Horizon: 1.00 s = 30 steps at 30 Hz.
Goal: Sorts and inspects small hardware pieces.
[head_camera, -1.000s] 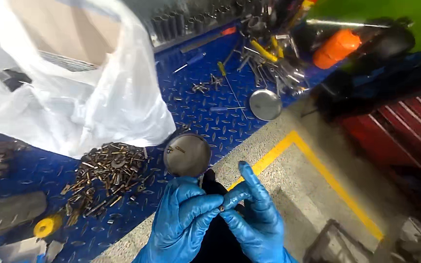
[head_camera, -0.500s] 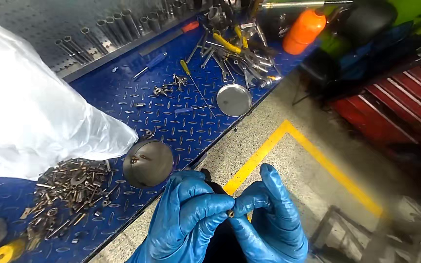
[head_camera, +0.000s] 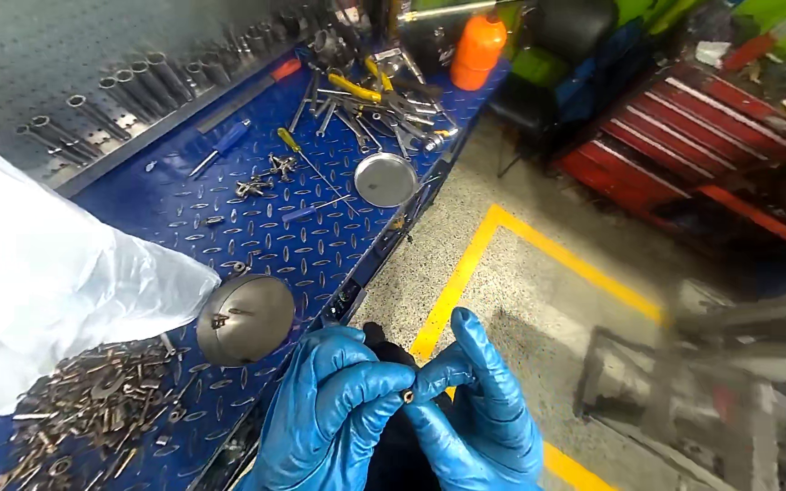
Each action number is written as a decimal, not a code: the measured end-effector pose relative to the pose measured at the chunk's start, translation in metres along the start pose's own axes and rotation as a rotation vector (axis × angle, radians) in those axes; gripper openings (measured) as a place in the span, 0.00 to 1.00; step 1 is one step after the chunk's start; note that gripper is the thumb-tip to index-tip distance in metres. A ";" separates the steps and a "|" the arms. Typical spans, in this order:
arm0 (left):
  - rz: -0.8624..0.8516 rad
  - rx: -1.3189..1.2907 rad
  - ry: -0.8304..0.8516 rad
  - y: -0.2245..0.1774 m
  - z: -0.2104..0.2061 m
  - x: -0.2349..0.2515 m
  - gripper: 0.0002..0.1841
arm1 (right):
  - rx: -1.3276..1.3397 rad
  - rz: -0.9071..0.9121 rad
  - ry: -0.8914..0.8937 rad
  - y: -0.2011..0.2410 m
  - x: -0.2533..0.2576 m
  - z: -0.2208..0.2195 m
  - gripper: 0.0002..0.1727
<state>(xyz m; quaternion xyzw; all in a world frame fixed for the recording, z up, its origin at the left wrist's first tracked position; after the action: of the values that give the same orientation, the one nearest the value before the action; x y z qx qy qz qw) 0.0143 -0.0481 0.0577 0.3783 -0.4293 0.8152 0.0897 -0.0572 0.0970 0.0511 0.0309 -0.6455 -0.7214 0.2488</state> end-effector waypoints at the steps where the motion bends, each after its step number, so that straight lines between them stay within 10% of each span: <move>1: -0.008 -0.018 0.012 -0.005 0.000 -0.006 0.08 | -0.015 -0.006 -0.027 0.003 -0.012 0.002 0.38; 16: -0.106 -0.420 0.388 -0.125 -0.009 -0.082 0.07 | -0.202 -0.067 -0.360 0.086 -0.190 0.041 0.37; 30: -0.219 -0.363 0.403 -0.181 -0.033 -0.083 0.05 | -0.181 -0.034 -0.364 0.100 -0.217 0.086 0.34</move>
<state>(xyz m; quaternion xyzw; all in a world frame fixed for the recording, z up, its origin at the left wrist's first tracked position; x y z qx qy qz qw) 0.1390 0.1034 0.1032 0.2307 -0.4981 0.7693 0.3269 0.1333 0.2580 0.0999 -0.1117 -0.6117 -0.7743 0.1174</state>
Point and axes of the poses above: each hand's wrist, its own x-axis towards the middle knuckle, its own z-axis out of the back of the hand, y = z × x, the point moved 9 cm from there along x, towards the middle knuckle, and after that the axes turned 14 degrees about -z, right-handed, at the moved point
